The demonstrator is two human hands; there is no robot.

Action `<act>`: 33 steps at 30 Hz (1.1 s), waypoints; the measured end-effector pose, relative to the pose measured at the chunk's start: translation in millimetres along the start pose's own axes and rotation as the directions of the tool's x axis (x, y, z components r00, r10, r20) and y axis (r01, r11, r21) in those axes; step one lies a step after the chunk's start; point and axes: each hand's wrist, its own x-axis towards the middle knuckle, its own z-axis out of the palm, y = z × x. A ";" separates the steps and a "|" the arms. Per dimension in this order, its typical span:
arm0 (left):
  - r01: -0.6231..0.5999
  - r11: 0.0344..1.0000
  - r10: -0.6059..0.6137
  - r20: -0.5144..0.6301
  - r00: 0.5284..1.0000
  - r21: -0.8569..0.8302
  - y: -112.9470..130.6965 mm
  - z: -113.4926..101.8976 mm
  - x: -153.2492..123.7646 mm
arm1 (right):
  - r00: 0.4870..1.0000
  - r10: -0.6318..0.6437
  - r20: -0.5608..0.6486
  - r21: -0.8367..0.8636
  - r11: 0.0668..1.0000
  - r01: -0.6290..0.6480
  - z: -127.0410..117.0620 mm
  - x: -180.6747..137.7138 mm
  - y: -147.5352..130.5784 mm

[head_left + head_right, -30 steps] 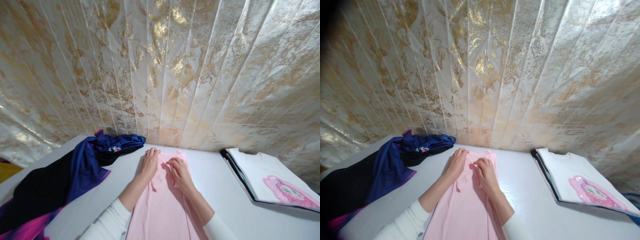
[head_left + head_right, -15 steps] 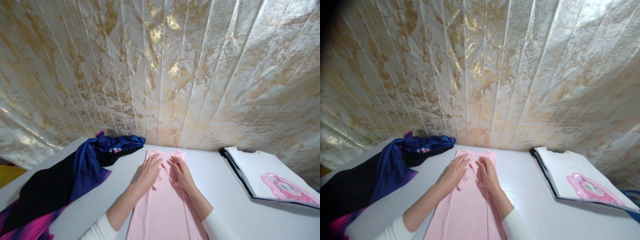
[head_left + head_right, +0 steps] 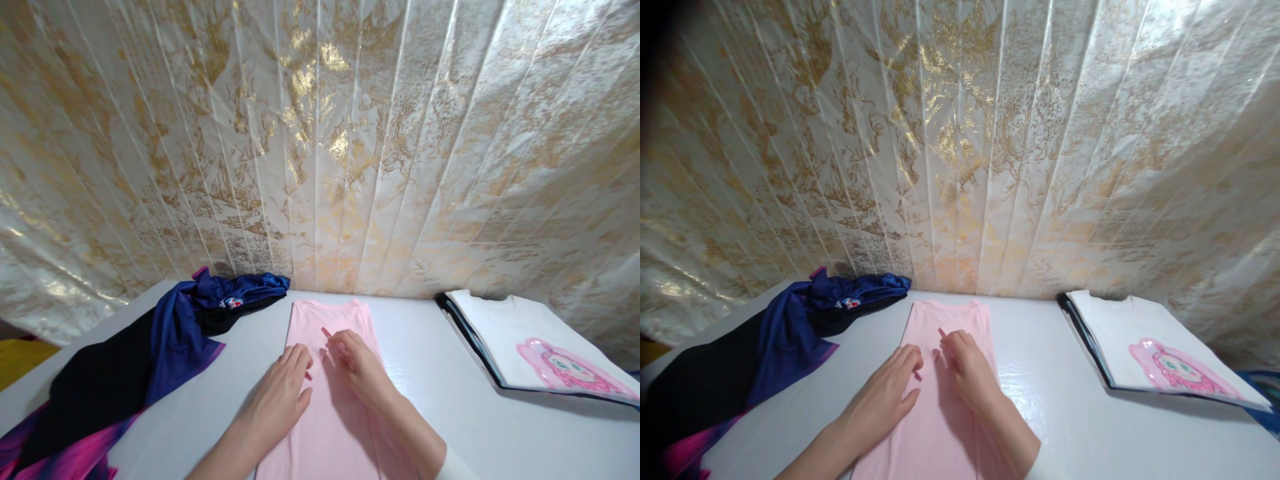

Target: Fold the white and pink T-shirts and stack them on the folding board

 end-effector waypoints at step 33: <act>0.137 0.988 -0.133 -0.067 0.989 0.069 1.8 3.4 63.2 | 0.994 0.082 -0.076 -0.154 0.984 -0.093 -27.8 -18.0 -2.1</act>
